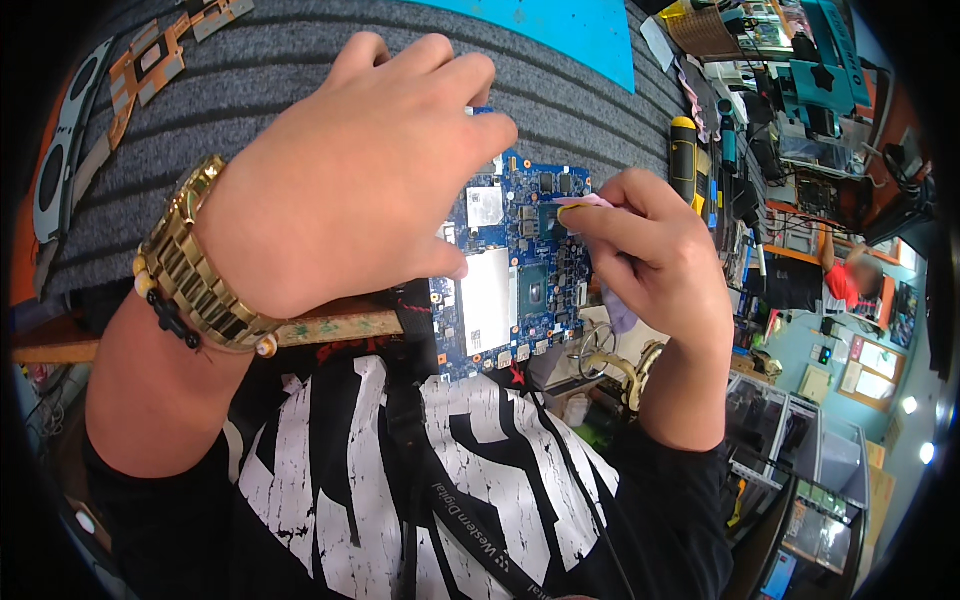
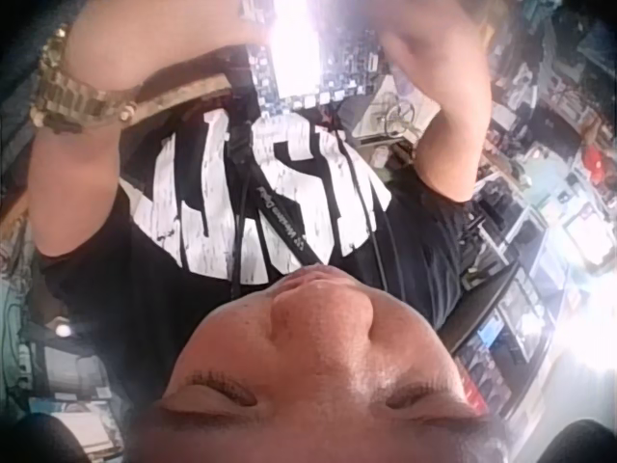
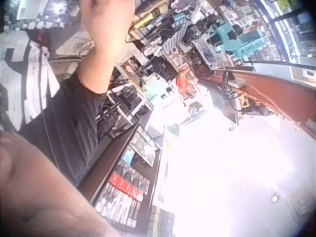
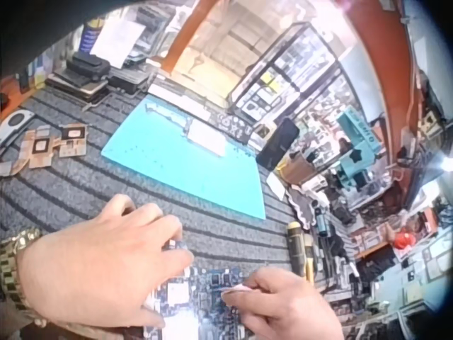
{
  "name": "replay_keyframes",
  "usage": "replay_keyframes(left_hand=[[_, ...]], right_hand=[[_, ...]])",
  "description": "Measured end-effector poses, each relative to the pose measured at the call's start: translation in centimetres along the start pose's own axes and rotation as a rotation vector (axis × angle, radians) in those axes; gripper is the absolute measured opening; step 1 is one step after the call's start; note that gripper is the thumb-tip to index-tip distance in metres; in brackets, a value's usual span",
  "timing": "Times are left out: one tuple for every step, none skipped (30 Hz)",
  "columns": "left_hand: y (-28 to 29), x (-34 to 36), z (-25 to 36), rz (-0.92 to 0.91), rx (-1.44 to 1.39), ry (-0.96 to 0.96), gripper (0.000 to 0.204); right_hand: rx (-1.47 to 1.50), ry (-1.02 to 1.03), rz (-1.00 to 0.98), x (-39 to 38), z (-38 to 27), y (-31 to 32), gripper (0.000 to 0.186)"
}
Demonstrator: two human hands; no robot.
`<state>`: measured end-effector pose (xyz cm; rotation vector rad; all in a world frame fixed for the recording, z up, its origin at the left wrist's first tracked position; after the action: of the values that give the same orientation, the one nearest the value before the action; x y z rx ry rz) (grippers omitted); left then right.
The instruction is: The person wipes a circuit board with a cloth, cleans a copper component with the cloth, and then places the board into a blue testing jig. They apply a substance from a syringe to the board, position a cooling component onto it, and secure the parts using a powered screwdriver.
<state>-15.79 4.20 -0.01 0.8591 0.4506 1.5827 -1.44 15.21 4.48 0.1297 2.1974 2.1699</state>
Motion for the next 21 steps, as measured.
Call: replay_keyframes(left_hand=[[0.0,0.0,0.0,0.0,-0.002,-0.002,0.08],[0.0,0.0,0.0,0.0,-0.004,-0.002,0.08],[0.1,-0.1,0.0,0.001,-0.01,-0.001,0.08],[0.1,-0.1,0.0,0.001,-0.016,0.0,0.08],[0.1,-0.1,0.0,0.002,-0.017,0.002,0.08],[0.1,-0.1,0.0,0.002,-0.014,0.001,0.08],[0.1,-0.1,0.0,0.002,-0.01,0.001,0.08],[0.1,-0.1,0.0,0.003,-0.011,0.002,0.08],[0.0,-0.1,0.0,-0.004,-0.01,0.008,0.079],[-0.1,-0.1,-0.1,-0.01,-0.009,0.013,0.079],[-0.1,-0.1,-0.1,-0.011,-0.009,0.015,0.079],[0.0,-0.2,-0.1,-0.007,-0.01,0.013,0.079],[0.0,-0.2,-0.1,-0.002,-0.011,0.01,0.079],[-0.1,-0.2,-0.1,-0.002,-0.012,0.012,0.079],[-0.1,-0.2,-0.1,0.0,-0.009,0.011,0.079],[-0.1,-0.2,-0.1,0.002,-0.007,0.01,0.079],[-0.1,-0.2,-0.1,0.001,-0.007,0.01,0.079],[-0.1,-0.1,0.0,-0.002,-0.005,0.01,0.079],[0.0,-0.1,0.0,-0.005,-0.003,0.009,0.079],[0.0,-0.1,0.1,-0.006,-0.004,0.01,0.079],[0.3,0.0,0.5,0.005,-0.013,-0.004,0.079]], right_hand=[[0.0,0.0,-0.002,0.3,-0.1,0.0,0.029],[-0.026,0.022,-0.017,0.6,-0.4,0.1,0.028],[-0.051,0.045,-0.031,0.9,-0.7,0.1,0.027],[-0.051,0.046,-0.032,1.0,-0.7,0.1,0.027],[-0.058,0.061,-0.046,1.2,-0.8,0.0,0.024],[-0.064,0.076,-0.059,1.2,-1.0,-0.1,0.022],[-0.064,0.077,-0.06,1.3,-1.0,-0.2,0.022],[-0.073,0.078,-0.066,1.2,-1.1,-0.4,0.02],[-0.082,0.08,-0.07,1.3,-1.1,-0.6,0.018],[-0.08,0.082,-0.071,1.3,-1.2,-0.6,0.018],[-0.091,0.085,-0.082,1.4,-1.3,-0.6,0.018],[-0.103,0.088,-0.094,1.4,-1.4,-0.6,0.017],[-0.102,0.089,-0.095,1.3,-1.4,-0.6,0.017],[-0.109,0.097,-0.106,1.3,-1.6,-0.6,0.017],[-0.117,0.104,-0.115,1.2,-1.7,-0.7,0.017],[-0.116,0.104,-0.115,1.2,-1.6,-0.7,0.017],[-0.111,0.106,-0.11,1.3,-1.6,-0.6,0.018],[-0.105,0.107,-0.106,1.4,-1.6,-0.6,0.018],[-0.105,0.107,-0.106,1.4,-1.6,-0.5,0.018],[-0.105,0.108,-0.109,1.4,-1.6,-0.5,0.018],[-0.107,0.109,-0.112,1.4,-1.6,-0.5,0.018]])
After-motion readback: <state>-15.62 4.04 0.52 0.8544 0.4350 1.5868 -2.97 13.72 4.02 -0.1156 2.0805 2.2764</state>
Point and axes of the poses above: each hand's wrist, its own x-axis towards the middle knuckle, its own y-axis out of the back of the hand, z = x × y, the point moved 10 cm from there along x, towards the middle knuckle, and after that the axes turned 15 degrees about -x, right-handed, at the moved point
